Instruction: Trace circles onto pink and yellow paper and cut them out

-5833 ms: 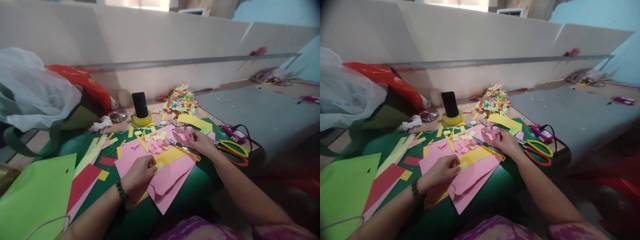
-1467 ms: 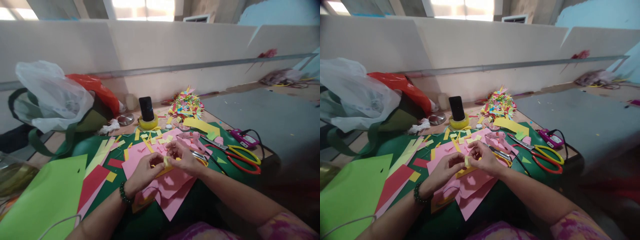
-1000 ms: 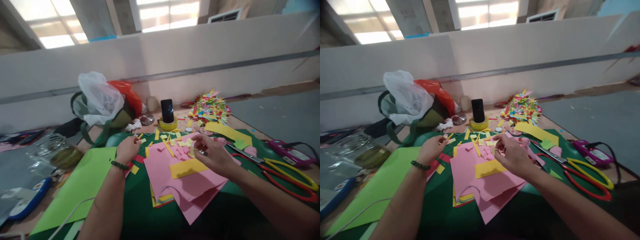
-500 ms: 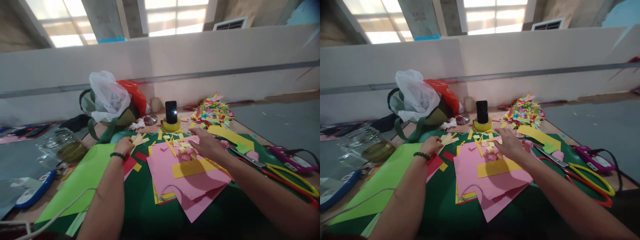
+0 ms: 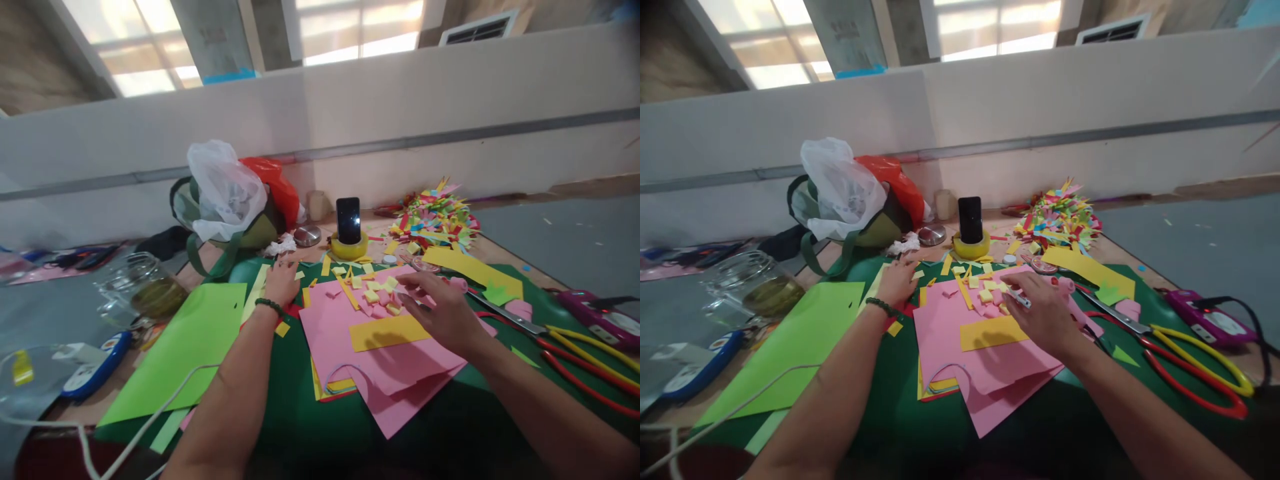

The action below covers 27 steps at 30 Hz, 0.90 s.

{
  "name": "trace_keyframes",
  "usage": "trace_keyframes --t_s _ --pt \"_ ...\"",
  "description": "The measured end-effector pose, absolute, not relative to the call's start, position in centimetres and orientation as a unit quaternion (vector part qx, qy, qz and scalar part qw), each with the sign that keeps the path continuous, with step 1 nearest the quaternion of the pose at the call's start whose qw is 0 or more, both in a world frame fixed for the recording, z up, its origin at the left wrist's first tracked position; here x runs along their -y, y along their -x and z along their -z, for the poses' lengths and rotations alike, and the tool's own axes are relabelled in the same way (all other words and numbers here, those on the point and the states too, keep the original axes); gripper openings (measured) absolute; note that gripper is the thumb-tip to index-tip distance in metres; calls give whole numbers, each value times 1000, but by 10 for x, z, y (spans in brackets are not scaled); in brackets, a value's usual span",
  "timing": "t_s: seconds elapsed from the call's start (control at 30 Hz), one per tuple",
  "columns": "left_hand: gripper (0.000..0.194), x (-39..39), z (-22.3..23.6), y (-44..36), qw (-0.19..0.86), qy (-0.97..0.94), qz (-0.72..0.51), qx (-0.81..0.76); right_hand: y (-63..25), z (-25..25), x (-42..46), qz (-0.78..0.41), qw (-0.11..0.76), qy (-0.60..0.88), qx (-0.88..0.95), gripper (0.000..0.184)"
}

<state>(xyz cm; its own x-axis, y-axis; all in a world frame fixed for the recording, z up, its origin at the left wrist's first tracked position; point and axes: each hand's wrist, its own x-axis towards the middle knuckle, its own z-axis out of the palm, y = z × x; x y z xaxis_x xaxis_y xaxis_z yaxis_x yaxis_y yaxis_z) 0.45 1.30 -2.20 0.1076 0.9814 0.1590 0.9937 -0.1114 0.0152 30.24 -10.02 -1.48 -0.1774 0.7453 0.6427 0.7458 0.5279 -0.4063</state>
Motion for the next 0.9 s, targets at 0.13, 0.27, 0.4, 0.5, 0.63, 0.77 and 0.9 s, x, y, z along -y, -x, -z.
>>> trace_keyframes --t_s 0.13,0.27,0.4,0.5,0.63,0.77,0.9 --pt "22 -15 34 -13 55 748 31 661 -298 11 110 16 417 472 777 15" --pt "25 -17 26 -7 75 734 53 673 -296 4 122 -5 436 470 767 16" --pt "35 2 4 -18 127 738 129 650 -292 -2 128 -109 471 487 727 21" --pt "32 35 -2 -43 168 804 209 531 -281 2 125 -278 471 490 679 30" --pt "30 76 6 -78 173 905 269 281 -267 13 113 -484 475 444 586 48" --pt "30 90 9 -94 78 925 253 271 -270 16 113 -483 462 440 600 49" --pt "52 93 6 -96 -179 887 281 320 -286 10 126 -362 376 469 712 36"
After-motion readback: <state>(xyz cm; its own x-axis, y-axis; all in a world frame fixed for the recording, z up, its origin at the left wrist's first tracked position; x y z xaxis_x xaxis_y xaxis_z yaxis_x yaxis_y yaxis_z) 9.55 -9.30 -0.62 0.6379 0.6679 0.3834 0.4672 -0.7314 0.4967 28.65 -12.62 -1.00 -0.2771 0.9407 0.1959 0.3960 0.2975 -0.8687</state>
